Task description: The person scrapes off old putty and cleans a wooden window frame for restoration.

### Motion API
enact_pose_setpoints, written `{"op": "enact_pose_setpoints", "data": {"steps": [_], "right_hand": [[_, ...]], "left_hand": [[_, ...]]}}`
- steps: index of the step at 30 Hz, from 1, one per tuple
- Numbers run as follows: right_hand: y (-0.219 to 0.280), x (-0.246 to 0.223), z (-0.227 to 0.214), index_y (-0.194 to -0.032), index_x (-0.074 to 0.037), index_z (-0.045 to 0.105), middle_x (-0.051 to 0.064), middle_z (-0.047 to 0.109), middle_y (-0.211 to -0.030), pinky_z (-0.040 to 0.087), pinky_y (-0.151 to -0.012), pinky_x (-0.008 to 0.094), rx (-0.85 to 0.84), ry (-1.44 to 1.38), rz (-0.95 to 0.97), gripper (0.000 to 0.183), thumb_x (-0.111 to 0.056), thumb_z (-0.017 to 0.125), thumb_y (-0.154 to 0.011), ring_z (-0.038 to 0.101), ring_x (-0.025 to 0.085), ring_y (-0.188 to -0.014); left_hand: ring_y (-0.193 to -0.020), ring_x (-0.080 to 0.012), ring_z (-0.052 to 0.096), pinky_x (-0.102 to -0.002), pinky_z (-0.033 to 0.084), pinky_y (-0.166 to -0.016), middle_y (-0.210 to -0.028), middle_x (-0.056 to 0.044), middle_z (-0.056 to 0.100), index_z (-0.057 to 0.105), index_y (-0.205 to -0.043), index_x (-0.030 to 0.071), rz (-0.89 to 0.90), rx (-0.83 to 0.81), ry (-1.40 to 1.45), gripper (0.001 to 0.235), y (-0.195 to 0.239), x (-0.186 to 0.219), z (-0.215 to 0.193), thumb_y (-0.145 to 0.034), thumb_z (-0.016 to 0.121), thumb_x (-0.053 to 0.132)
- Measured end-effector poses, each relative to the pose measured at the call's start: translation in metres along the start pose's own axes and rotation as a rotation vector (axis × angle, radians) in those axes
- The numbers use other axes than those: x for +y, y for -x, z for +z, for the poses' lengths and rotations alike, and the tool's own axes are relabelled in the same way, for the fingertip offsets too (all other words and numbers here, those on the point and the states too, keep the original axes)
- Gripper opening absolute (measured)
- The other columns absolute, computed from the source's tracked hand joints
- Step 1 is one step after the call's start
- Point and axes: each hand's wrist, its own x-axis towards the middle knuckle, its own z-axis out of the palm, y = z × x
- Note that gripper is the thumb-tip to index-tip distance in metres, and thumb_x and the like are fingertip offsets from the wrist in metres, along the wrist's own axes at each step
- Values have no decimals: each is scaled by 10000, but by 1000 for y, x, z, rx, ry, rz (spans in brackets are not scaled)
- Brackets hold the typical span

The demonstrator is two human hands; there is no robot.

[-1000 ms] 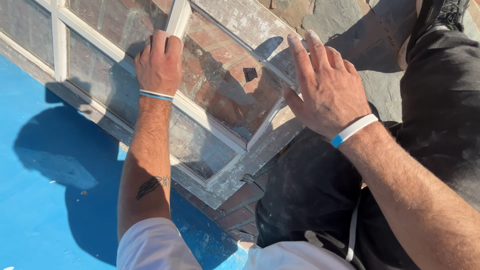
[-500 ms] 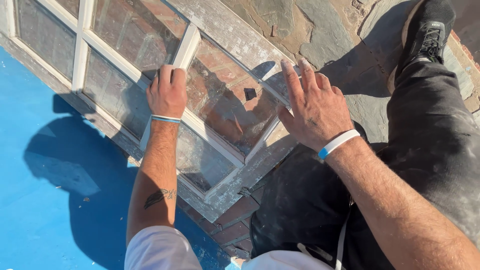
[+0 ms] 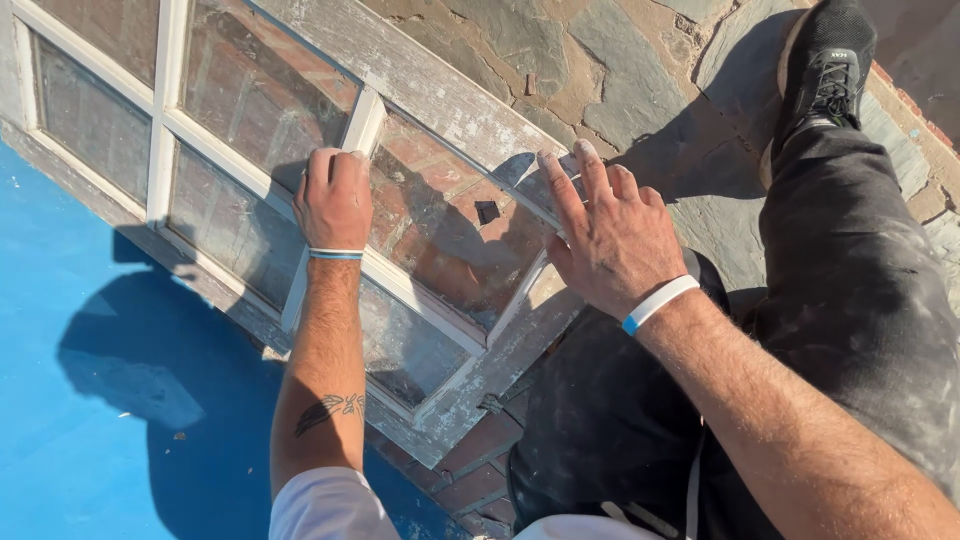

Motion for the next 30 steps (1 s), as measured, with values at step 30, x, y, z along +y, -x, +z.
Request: {"op": "enact_pose_setpoints", "data": {"steps": [30], "right_hand": [[-11,-5,-15,-1593,-144,267,283,418,-1481,556,-768,493,-142,107,-30,876,-470,646,-874,607,388,-1106]], "left_hand": [[-882,-301,730,-415,569,-764,-948,-106,698,590,-1034,62,-677,302,404,62,-53,91,51,-1005,642,75]]}}
